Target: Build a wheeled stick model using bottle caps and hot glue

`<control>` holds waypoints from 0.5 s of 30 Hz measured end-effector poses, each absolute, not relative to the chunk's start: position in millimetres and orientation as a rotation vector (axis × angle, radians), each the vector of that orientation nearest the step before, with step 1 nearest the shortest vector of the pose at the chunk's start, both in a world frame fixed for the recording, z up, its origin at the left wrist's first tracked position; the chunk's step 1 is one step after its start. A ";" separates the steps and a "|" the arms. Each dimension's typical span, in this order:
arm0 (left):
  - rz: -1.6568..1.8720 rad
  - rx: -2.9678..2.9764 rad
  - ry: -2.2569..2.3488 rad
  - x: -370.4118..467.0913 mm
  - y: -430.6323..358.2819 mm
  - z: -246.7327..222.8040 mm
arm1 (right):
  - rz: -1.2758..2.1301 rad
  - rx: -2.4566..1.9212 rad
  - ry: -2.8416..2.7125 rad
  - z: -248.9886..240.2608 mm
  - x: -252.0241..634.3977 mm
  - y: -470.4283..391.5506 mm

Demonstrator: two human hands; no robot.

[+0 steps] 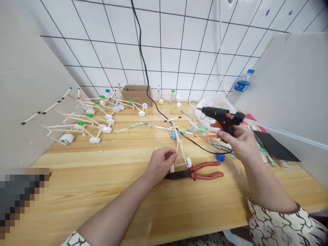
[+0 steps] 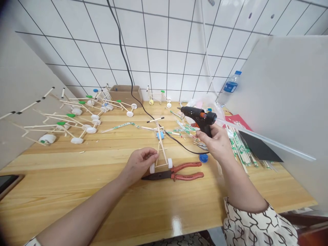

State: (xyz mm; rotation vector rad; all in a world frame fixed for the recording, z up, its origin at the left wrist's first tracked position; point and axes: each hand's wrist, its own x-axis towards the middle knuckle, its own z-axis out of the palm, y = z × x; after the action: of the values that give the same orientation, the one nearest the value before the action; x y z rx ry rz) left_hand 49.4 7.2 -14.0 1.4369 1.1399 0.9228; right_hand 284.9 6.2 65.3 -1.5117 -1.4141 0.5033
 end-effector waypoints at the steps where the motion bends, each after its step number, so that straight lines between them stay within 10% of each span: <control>1: 0.930 1.440 1.142 49.4 7.1 -14.6 | 0.506 -1.511 -1.421 61.9 286.5 5.0; 15: 0.933 1.462 1.200 52.0 2.2 -11.0 | 0.710 -1.404 -1.396 43.4 282.8 -1.4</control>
State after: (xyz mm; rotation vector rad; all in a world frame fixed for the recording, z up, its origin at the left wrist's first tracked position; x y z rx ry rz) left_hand 52.0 2.2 -11.0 1.4617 1.2001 0.9335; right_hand 282.8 -1.4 43.4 -1.4041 -1.3958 0.7099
